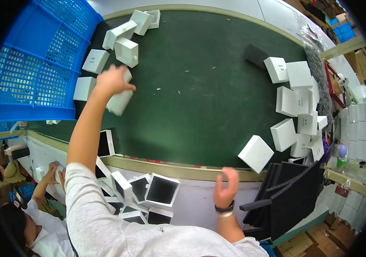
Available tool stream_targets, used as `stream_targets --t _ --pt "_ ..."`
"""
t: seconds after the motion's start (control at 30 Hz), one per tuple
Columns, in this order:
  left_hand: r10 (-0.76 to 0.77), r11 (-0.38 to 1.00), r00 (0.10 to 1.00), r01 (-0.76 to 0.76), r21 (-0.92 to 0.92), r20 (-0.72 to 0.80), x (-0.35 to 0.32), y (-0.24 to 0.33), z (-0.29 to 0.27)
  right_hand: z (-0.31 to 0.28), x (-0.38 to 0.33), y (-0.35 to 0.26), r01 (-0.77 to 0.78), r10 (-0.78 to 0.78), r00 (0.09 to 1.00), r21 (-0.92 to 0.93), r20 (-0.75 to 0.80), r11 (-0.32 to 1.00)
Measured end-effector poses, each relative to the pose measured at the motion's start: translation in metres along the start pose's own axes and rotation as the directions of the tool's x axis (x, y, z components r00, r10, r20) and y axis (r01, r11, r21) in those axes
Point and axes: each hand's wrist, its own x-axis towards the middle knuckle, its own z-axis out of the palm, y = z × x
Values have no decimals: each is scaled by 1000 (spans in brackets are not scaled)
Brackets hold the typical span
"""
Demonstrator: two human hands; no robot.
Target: Assembling and packaging small white jewelry-style boxes by placing black foam or plastic inserts into them.
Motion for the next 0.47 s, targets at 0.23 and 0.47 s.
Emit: stream_targets --t 0.23,0.47 --pt "-96 955 482 -202 -217 -871 98 -35 -35 112 154 -15 -99 137 988 396 -70 913" --pt "618 785 786 -617 -61 6 182 -20 4 119 160 -19 17 -12 999 167 -34 986"
